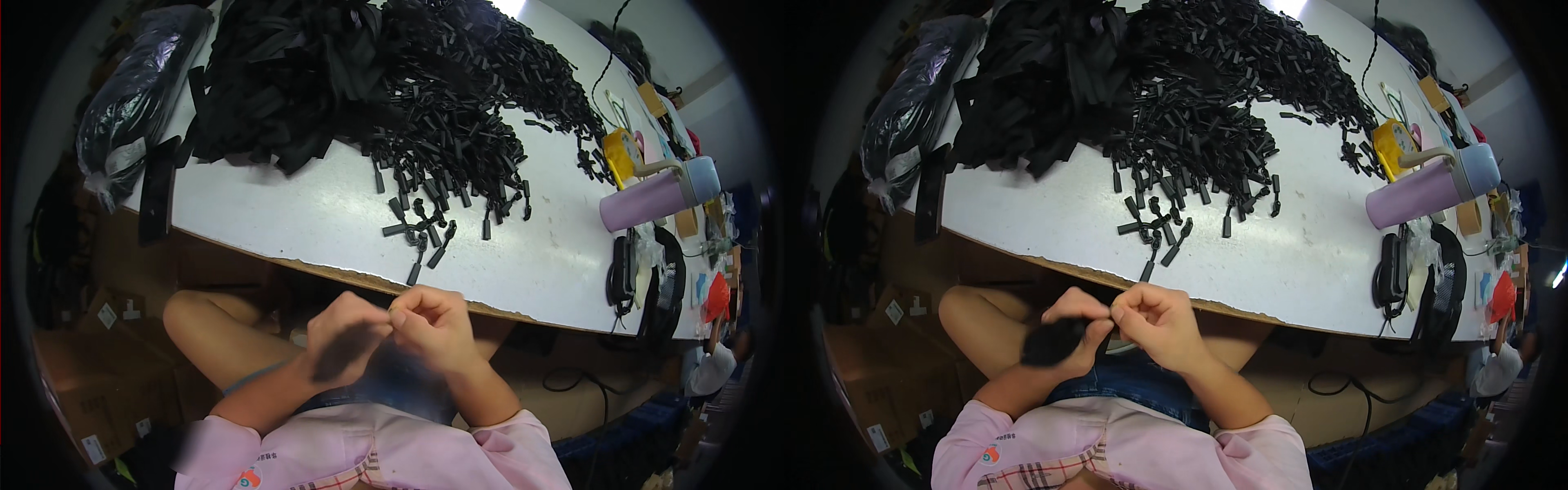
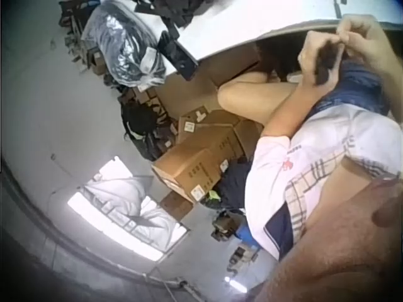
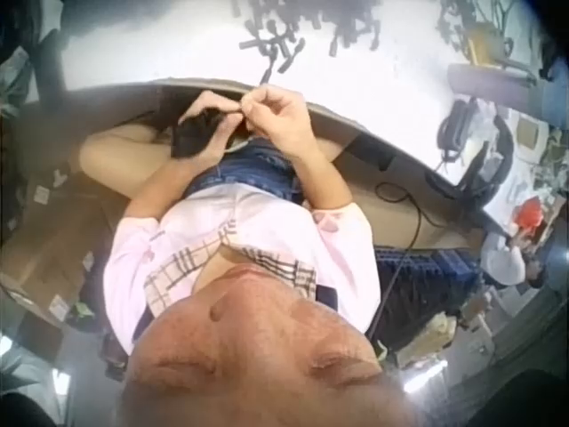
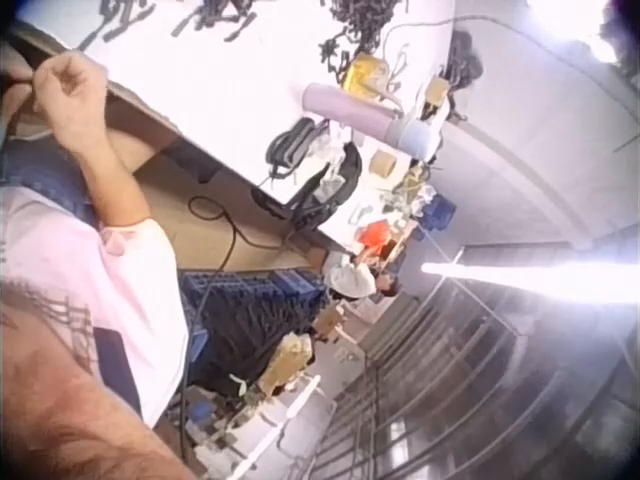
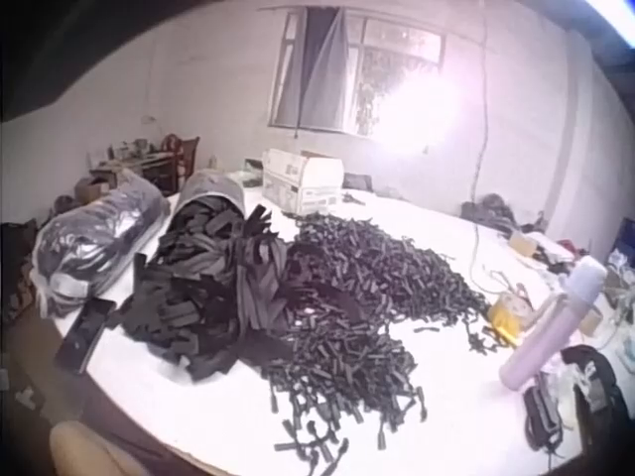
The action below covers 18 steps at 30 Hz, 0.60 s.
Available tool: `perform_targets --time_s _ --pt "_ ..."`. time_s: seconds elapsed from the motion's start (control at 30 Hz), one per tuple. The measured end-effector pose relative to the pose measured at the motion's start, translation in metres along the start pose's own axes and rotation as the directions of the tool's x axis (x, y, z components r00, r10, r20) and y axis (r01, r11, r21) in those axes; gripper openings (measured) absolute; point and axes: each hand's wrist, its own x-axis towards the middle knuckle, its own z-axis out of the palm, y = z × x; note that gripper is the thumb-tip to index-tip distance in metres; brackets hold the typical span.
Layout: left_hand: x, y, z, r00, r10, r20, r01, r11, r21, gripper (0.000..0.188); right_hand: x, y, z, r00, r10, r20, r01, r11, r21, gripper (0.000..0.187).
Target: The person is assembling small plastic components onto black fabric strips at a workstation.
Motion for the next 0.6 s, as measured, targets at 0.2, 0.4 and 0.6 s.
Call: perform_targets --time_s 0.2,0.4,0.6 --pt "-0.003 -0.005 0.001 0.820 -0.572 0.006 0.531 0.758 -0.378 0.032 0.047 -0.030 -0.019 0.773 -0.621 0.128 0.243 0.104 -0.965 0.012" --pt "0.004 0.001 -0.001 0.769 -0.638 0.043 0.601 0.698 -0.389 0.031 0.051 -0.046 -0.014 0.883 -0.430 0.190 0.160 -0.105 -0.982 0.011" --pt "0.000 -0.006 -0.004 0.751 -0.652 0.109 0.630 0.656 -0.415 0.026 0.050 -0.039 -0.018 0.790 -0.566 0.235 0.231 -0.080 -0.970 0.012"
